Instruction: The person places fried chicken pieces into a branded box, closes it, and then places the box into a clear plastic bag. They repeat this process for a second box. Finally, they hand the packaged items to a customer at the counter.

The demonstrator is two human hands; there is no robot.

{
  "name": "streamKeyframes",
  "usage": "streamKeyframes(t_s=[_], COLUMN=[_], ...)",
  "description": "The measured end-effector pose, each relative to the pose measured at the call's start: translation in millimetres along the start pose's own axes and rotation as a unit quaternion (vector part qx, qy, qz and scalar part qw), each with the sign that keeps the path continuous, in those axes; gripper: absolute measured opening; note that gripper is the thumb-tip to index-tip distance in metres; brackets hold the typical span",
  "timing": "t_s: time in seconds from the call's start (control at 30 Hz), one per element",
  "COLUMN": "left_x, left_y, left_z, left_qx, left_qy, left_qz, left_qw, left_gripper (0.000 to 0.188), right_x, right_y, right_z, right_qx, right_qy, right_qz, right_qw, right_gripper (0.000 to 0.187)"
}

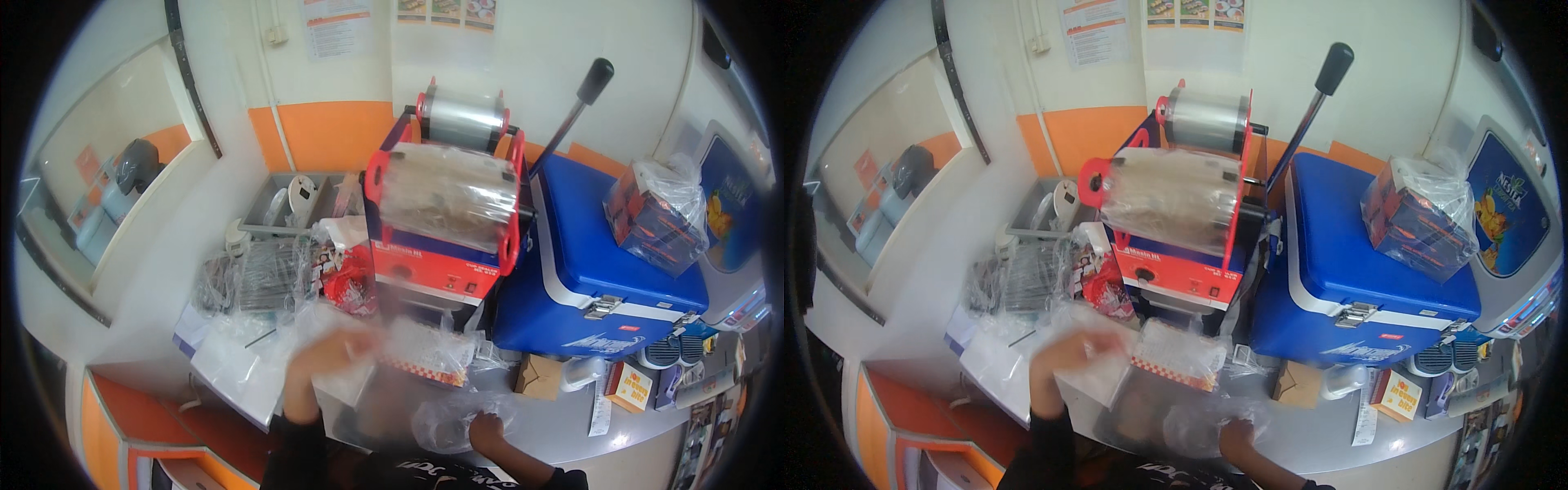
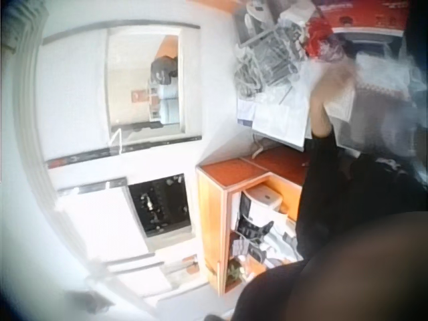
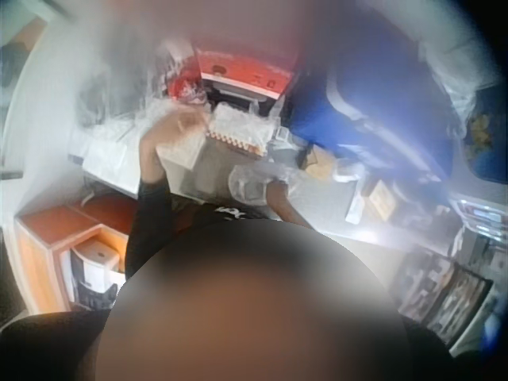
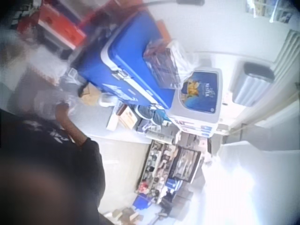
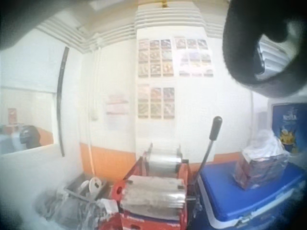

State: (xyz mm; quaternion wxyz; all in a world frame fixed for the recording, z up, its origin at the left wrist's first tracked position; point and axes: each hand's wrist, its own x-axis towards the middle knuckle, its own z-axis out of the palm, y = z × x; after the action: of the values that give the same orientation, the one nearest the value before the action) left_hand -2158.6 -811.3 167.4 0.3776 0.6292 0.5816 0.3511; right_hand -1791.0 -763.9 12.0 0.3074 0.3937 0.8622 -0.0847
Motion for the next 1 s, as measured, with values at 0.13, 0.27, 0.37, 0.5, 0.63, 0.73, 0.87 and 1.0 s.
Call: streamKeyframes(t_s=[0.13,0.27,0.37,0.5,0.63,0.73,0.87,1.0], left_x=[152.3,238.4,251.4,246.3,226.9,174.3,37.8,11.0], left_y=[-110.6,-206.9,-231.4,-231.8,-206.6,-142.8,-13.7,66.1], left_z=[-131.7,-178.7,-179.5,-186.2,-205.2,-197.4,-97.7,32.5], left_qx=[0.369,0.466,0.488,0.289,0.129,0.242,0.04,-0.063], left_qy=[0.36,0.286,0.312,0.395,0.473,0.55,0.298,-0.259], left_qz=[-0.079,-0.202,-0.198,-0.217,-0.176,0.021,0.068,0.111], left_qw=[0.853,0.812,0.791,0.844,0.853,0.799,0.951,0.957], left_gripper=[0.032,0.045,0.035,0.026,0.024,0.025,0.016,0.029], right_x=[-29.9,-42.8,-59.1,-80.7,-92.3,-97.8,-96.9,-84.6], right_y=[-25.5,-18.3,1.4,26.6,42.9,39.6,3.7,-42.6], right_z=[-7.5,-24.3,-29.7,-29.8,-47.3,-81.4,-133.0,-141.9], right_qx=[-0.022,0.232,0.371,0.378,0.426,0.426,0.568,0.619], right_qy=[0.088,-0.061,0.039,0.188,0.19,0.287,0.392,0.414], right_qz=[-0.02,-0.009,0.002,0.098,0.157,0.075,-0.064,-0.161], right_qw=[0.996,0.971,0.928,0.901,0.871,0.854,0.72,0.648], right_gripper=[0.029,0.029,0.042,0.034,0.029,0.025,0.021,0.023])
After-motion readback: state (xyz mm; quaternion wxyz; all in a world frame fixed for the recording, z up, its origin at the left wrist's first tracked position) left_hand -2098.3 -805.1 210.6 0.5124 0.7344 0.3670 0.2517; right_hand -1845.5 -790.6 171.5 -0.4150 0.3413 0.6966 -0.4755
